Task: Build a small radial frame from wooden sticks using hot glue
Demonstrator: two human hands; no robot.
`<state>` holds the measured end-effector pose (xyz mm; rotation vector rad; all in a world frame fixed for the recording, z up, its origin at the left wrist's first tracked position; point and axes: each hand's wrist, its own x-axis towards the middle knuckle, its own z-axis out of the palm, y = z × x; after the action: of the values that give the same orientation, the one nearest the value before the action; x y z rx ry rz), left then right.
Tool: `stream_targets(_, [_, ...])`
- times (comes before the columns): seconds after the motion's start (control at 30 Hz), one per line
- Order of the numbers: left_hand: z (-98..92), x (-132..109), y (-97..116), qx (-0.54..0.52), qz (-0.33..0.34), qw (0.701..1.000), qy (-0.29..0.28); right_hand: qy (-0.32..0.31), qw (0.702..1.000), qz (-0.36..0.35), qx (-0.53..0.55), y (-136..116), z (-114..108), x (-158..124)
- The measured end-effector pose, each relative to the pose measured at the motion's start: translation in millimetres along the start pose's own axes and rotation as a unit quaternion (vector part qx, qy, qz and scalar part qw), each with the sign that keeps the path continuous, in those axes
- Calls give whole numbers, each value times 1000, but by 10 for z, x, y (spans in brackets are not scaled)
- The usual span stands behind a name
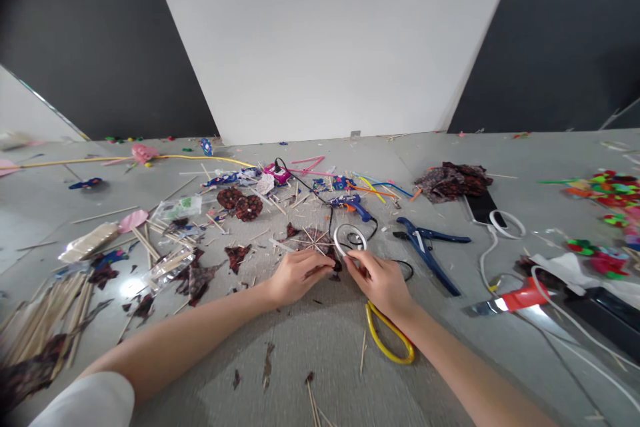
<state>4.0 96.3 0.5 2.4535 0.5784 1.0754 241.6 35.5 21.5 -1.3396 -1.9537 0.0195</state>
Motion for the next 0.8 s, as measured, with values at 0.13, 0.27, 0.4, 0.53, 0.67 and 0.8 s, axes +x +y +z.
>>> stream_targets(0.13, [5,-26,4,-18,-17,1000,4,72,997,-22,-22,-146,-93,45])
stream_targets(0.27, [25,-33,2,-35,-11,999,10,137,991,1,8,-320,-66,-7])
stream_targets(0.4, [66,-49,-9,-51,-35,998,27,62,992,22,109,-316,101,-123])
stream_targets(0.53, [82,-67,-4,-74,-93,993,22,5,977,125,174,-242,183,-136])
stream_targets(0.67, [67,-74,9,-72,-118,990,-12,-64,969,124,206,-239,136,-90])
stream_targets(0.8, [71,-85,10,-59,-133,989,-31,-120,958,117,234,-247,123,-89])
